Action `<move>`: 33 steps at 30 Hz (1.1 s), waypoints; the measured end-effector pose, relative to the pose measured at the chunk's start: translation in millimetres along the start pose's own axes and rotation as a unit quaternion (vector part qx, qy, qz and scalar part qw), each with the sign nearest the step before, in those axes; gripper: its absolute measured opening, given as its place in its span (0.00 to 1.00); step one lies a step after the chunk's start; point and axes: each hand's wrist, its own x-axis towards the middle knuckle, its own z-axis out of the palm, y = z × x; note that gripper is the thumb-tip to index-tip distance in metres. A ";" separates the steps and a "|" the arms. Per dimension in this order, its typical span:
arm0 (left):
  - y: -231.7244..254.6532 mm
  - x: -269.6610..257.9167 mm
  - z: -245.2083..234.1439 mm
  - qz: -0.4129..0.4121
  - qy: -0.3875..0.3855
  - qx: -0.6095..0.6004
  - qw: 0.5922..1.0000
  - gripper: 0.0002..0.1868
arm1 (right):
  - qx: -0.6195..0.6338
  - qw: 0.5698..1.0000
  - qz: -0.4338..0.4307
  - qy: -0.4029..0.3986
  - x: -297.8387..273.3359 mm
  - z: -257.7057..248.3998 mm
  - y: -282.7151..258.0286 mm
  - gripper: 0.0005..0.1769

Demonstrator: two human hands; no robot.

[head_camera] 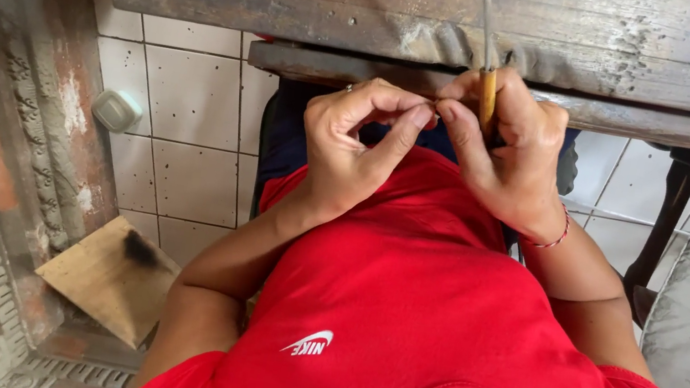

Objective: A person uses a small hand file to smooth the ends of numerous small silver pins on a wooden jewelry workbench.

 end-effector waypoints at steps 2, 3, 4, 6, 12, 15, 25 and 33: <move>4.2 -0.6 3.5 -0.045 0.016 -0.021 0.999 0.04 | -0.039 0.998 0.045 -0.020 -5.3 -5.3 -14.9 0.13; 6.6 -1.6 5.2 -0.090 0.029 -0.042 0.995 0.06 | -0.078 0.992 0.090 -0.037 -8.5 -7.8 -22.7 0.22; 4.4 -1.3 6.7 -0.091 0.032 -0.041 0.994 0.06 | -0.077 0.992 0.091 -0.041 -13.4 -9.4 -20.0 0.22; -0.6 0.9 9.3 -0.121 0.067 -0.085 0.987 0.08 | -0.094 0.993 0.065 -0.038 -21.5 -12.4 -13.6 0.25; -6.0 1.2 16.8 -0.136 0.111 -0.091 0.980 0.09 | -0.180 0.980 0.008 -0.082 -41.0 -17.3 -3.8 0.18; -5.3 2.2 18.7 -0.128 0.118 -0.083 0.981 0.09 | -0.206 0.973 -0.004 -0.101 -47.8 -17.9 -0.9 0.20; -8.4 1.9 19.7 -0.131 0.123 -0.090 0.980 0.10 | -0.256 0.960 -0.051 -0.102 -57.7 -17.6 2.8 0.20; -5.8 3.2 18.2 -0.131 0.115 -0.068 0.982 0.10 | -0.311 0.941 -0.096 -0.087 -49.3 -4.8 15.8 0.21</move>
